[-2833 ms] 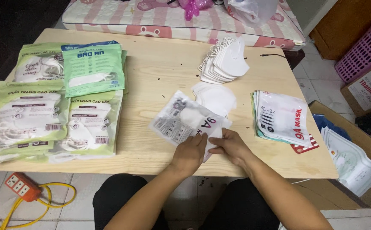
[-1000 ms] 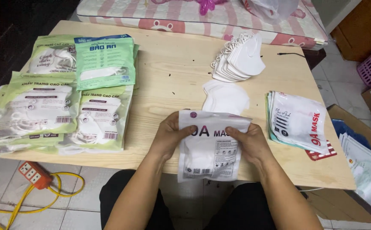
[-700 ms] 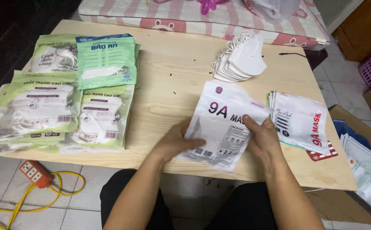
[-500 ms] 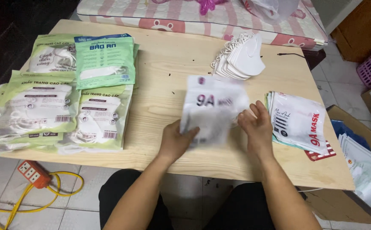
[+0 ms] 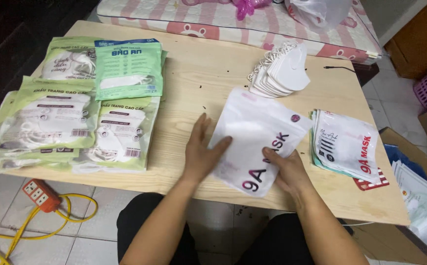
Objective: Packaging white face masks into plastic bags on a wooden table
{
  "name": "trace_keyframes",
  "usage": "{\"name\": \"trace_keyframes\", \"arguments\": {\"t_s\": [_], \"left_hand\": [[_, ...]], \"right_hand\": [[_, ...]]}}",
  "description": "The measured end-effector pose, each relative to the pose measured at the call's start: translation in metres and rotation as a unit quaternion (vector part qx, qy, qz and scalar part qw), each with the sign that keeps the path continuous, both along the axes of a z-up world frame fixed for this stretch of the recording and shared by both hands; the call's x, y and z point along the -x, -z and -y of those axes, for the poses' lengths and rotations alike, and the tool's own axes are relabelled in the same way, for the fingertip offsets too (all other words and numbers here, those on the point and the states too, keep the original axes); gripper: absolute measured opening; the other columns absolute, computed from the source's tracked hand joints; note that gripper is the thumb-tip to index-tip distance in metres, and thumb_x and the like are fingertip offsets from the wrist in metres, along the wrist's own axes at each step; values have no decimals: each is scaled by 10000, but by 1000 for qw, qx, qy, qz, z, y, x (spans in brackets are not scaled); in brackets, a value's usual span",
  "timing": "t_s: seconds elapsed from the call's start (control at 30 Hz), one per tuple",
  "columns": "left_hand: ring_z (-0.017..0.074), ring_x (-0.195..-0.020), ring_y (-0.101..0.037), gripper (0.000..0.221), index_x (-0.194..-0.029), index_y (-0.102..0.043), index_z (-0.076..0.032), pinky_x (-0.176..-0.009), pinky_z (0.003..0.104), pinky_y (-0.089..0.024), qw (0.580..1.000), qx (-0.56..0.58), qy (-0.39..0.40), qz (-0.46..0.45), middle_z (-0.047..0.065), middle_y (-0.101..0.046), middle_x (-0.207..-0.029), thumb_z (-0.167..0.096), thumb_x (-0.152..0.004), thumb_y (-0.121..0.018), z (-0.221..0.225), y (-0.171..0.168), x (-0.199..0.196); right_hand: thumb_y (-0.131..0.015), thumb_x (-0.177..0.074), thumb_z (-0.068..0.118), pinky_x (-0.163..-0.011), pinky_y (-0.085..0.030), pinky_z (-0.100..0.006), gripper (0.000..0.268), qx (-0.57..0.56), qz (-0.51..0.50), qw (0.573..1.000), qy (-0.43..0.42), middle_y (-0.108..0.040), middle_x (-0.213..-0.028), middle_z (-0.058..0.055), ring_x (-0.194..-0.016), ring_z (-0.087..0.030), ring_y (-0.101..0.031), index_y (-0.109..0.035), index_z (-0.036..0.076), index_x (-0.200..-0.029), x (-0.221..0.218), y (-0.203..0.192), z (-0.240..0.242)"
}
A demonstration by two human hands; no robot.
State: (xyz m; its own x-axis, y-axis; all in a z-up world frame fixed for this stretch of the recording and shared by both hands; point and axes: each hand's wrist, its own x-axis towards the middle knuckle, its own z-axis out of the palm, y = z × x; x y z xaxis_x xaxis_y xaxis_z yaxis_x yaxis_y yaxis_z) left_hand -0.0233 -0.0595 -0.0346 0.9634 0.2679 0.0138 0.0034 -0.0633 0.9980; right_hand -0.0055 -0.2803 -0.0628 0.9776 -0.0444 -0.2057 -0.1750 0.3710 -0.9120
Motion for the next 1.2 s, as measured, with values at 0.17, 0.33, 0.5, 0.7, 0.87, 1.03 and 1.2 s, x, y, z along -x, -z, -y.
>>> {"name": "trace_keyframes", "arguments": {"t_s": [0.17, 0.33, 0.5, 0.7, 0.87, 1.03, 1.2], "left_hand": [[268, -784, -763, 382, -1141, -712, -5, -684, 394, -655, 953, 292, 57, -54, 147, -764, -920, -100, -803, -865, -16, 23, -18], [284, -706, -762, 180, -994, -747, 2, -641, 407, -650, 930, 368, -21, -3, 148, -752, -807, -32, -837, -826, -23, 56, -32], [243, -913, -727, 105, -1032, -712, -34, -807, 399, -606, 931, 329, -118, 108, 163, -765, -1004, -116, -967, -722, -38, 52, -42], [423, -1358, -496, 505, -1411, -495, 42, -1136, 520, -411, 844, -88, -338, 407, 228, -517, -1396, -111, -964, -670, -41, -7, -7], [476, -1400, -431, 512, -1366, -473, 93, -1173, 545, -343, 818, -63, -350, 452, 252, -474, -1404, -72, -926, -677, -58, -8, 0], [473, -1409, -412, 530, -1378, -416, 92, -1201, 556, -286, 795, -62, -393, 458, 264, -444, -1418, -25, -925, -664, -85, 3, -2], [451, -1447, -373, 518, -1408, -384, 73, -1222, 561, -249, 805, -52, -390, 444, 241, -419, -1436, -9, -949, -611, -99, 3, -2]], "right_hand": [[-769, -779, -74, -787, -623, -519, 384, 4, 4, 997, -81, -767, -988, -154, -862, -324, -757, -705, 44, -1138, 6, 8, -4], [-762, -816, -28, -740, -620, -500, 356, 70, -9, 995, -73, -745, -964, -158, -811, -324, -742, -676, -1, -1160, 7, 16, -3], [-823, -782, 0, -690, -615, -446, 369, 148, -3, 986, -81, -731, -896, -132, -782, -276, -726, -692, 32, -1125, -1, 24, -23], [-844, -782, 77, -756, -614, -451, 517, 95, 46, 990, -94, -714, -983, -128, -853, -285, -721, -636, 18, -1251, -65, -51, -127], [-878, -792, 109, -729, -626, -444, 504, 55, 51, 985, -157, -720, -954, -142, -819, -274, -735, -650, -22, -1222, -140, -46, -249], [-910, -730, 54, -656, -633, -424, 455, 0, 63, 977, -202, -741, -865, -163, -738, -268, -755, -676, -54, -1105, -162, -56, -365], [-887, -807, 145, -694, -644, -450, 553, 61, 58, 971, -222, -743, -983, -239, -831, -326, -769, -616, -84, -1231, -206, -13, -421]]}}
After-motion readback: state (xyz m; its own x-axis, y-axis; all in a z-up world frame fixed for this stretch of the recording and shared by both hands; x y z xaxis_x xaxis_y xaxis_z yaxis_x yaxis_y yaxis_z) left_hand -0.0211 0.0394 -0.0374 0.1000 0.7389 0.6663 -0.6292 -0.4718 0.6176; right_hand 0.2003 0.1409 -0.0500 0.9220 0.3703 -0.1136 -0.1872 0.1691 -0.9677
